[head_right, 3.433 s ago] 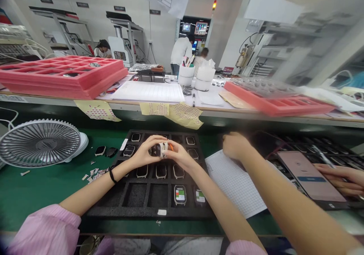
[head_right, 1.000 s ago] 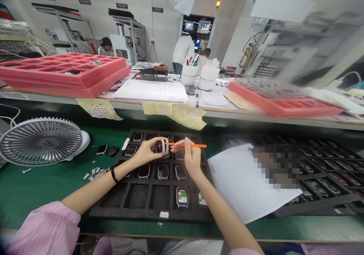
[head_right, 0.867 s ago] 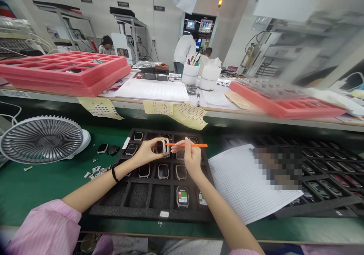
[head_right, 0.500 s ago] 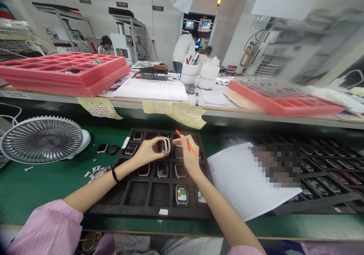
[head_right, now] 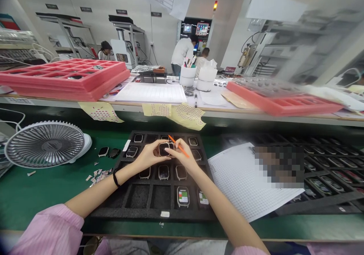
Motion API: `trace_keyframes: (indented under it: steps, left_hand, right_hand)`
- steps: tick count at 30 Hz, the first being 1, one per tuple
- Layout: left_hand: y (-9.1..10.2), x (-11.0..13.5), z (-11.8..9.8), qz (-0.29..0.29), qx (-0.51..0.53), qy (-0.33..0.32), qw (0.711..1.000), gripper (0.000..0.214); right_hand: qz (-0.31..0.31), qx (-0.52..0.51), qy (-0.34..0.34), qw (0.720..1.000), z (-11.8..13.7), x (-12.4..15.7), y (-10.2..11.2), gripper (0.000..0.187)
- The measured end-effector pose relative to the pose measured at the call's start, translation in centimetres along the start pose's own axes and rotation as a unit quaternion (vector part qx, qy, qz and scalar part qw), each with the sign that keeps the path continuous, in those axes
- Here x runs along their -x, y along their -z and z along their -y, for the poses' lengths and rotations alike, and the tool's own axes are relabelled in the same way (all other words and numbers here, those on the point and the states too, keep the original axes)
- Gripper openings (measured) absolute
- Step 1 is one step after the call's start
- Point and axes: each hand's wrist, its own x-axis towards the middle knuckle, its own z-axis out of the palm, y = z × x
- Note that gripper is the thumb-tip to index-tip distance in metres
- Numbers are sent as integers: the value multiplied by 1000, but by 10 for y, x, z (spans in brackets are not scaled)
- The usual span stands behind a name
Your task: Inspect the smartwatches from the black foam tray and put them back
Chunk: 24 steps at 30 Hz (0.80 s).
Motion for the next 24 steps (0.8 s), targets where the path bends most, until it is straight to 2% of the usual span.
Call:
trace_keyframes:
  steps: [8, 12, 19, 24]
  left_hand:
    - [2, -1, -2, 2, 28, 24, 999, 58]
    - [5, -3, -1, -5, 19, 28, 999, 58]
    - [7, -4, 4, -8, 5, 20, 1000, 57]
    - [8, -8, 9, -15, -7, 12, 1000, 57]
  right_hand:
    - [-4, -30, 28, 999, -2, -3, 6, 49]
    - [-12, -11, 59, 998, -5, -5, 12, 49]
    - [-7, -11, 71, 997, -8, -6, 15, 50]
    - [-32, 89, 99, 991, -11, -12, 20, 49]
